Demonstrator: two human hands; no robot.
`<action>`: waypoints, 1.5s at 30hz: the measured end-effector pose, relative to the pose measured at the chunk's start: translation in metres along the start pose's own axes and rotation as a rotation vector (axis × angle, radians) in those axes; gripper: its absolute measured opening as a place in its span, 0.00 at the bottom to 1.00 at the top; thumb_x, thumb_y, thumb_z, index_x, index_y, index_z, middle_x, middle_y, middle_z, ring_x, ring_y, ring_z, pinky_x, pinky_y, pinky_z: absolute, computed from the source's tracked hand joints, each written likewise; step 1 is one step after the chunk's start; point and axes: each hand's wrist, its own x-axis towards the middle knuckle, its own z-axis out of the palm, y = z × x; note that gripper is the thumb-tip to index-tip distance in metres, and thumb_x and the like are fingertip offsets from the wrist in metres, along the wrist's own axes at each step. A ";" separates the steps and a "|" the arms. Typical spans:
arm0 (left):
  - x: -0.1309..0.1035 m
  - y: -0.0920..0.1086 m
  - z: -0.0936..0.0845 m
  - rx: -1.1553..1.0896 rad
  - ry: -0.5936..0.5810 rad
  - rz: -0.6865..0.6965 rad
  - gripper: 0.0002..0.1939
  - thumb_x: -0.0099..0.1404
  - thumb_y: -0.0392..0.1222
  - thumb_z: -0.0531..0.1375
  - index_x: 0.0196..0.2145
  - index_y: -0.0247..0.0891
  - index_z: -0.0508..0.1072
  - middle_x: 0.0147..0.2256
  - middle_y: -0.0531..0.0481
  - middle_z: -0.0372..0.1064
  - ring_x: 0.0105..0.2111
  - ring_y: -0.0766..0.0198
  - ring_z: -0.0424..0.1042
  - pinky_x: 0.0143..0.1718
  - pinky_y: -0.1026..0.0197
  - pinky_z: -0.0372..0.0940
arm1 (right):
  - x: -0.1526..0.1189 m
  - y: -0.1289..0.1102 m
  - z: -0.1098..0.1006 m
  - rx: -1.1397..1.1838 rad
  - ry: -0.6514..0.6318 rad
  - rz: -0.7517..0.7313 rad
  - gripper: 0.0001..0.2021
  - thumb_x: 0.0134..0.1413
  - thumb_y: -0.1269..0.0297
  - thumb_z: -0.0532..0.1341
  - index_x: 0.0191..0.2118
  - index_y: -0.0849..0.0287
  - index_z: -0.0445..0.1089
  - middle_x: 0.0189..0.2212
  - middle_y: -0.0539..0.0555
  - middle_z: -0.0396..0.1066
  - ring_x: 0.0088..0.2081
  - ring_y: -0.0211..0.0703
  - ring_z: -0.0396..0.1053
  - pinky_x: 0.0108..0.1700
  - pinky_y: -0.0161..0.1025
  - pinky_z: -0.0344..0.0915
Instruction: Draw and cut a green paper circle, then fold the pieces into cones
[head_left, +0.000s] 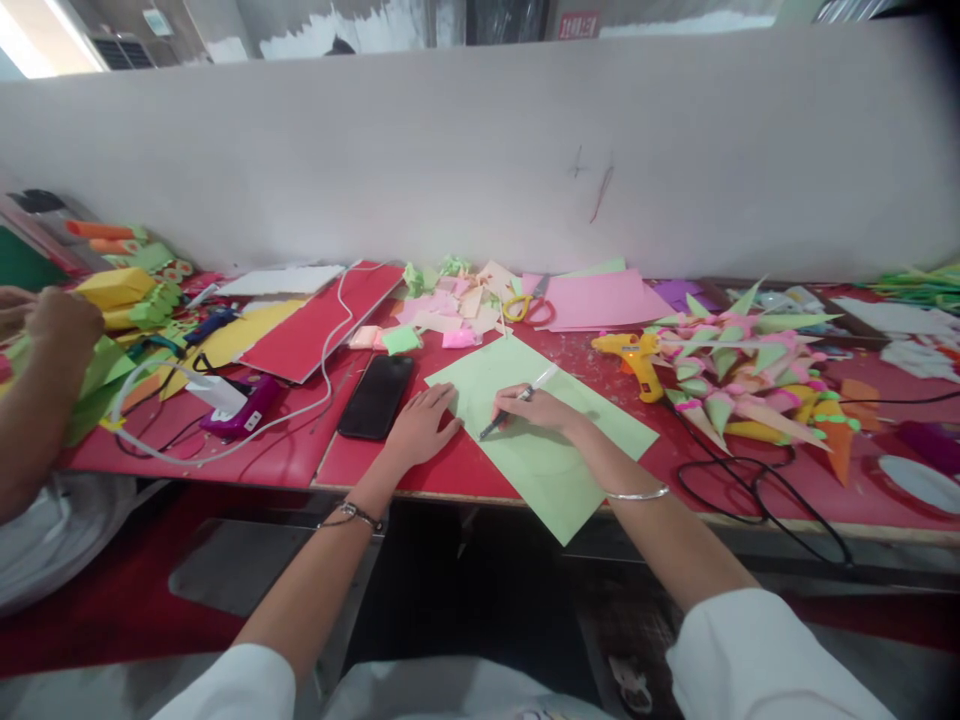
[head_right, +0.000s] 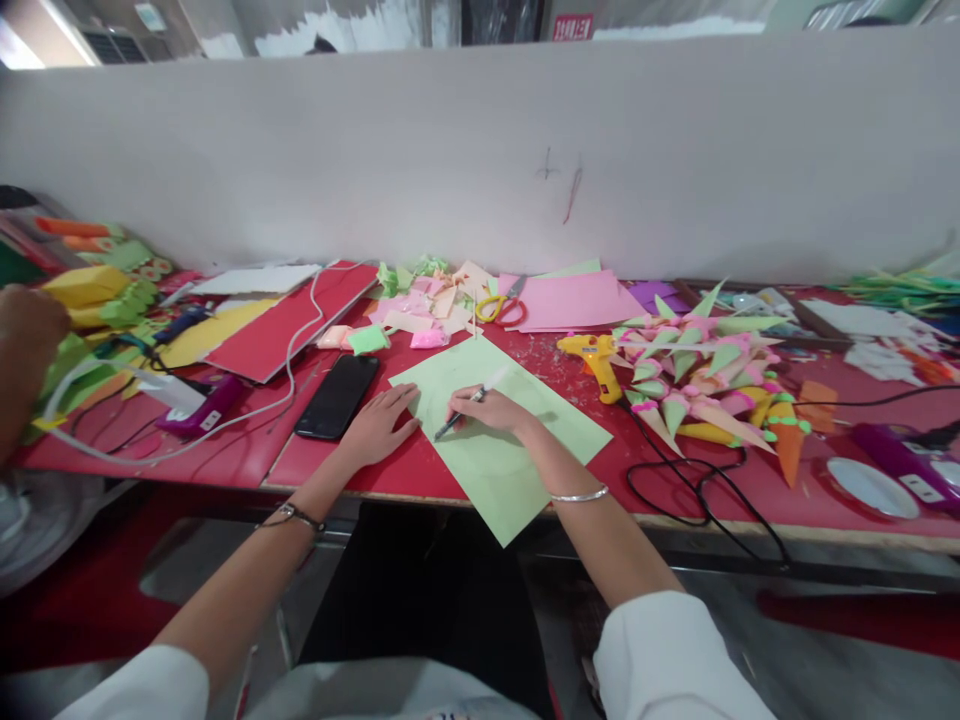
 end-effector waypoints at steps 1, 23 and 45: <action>0.000 0.000 0.000 -0.002 -0.002 -0.003 0.25 0.63 0.49 0.47 0.56 0.36 0.57 0.58 0.45 0.54 0.56 0.56 0.54 0.57 0.53 0.50 | 0.001 0.001 0.000 -0.001 -0.008 0.001 0.16 0.52 0.55 0.54 0.27 0.62 0.70 0.22 0.51 0.69 0.27 0.36 0.66 0.35 0.35 0.62; 0.000 0.000 0.000 -0.009 -0.016 -0.012 0.26 0.63 0.49 0.47 0.56 0.34 0.57 0.58 0.44 0.53 0.57 0.56 0.53 0.57 0.53 0.50 | -0.001 0.003 -0.003 -0.001 -0.080 0.024 0.19 0.52 0.53 0.54 0.23 0.64 0.70 0.18 0.51 0.68 0.22 0.35 0.65 0.28 0.35 0.60; 0.000 0.000 0.001 -0.006 -0.003 -0.001 0.25 0.63 0.49 0.47 0.56 0.36 0.57 0.58 0.45 0.53 0.56 0.57 0.54 0.57 0.53 0.50 | -0.004 0.003 -0.004 -0.004 -0.016 0.026 0.23 0.54 0.50 0.50 0.21 0.62 0.68 0.15 0.50 0.64 0.21 0.35 0.62 0.29 0.35 0.61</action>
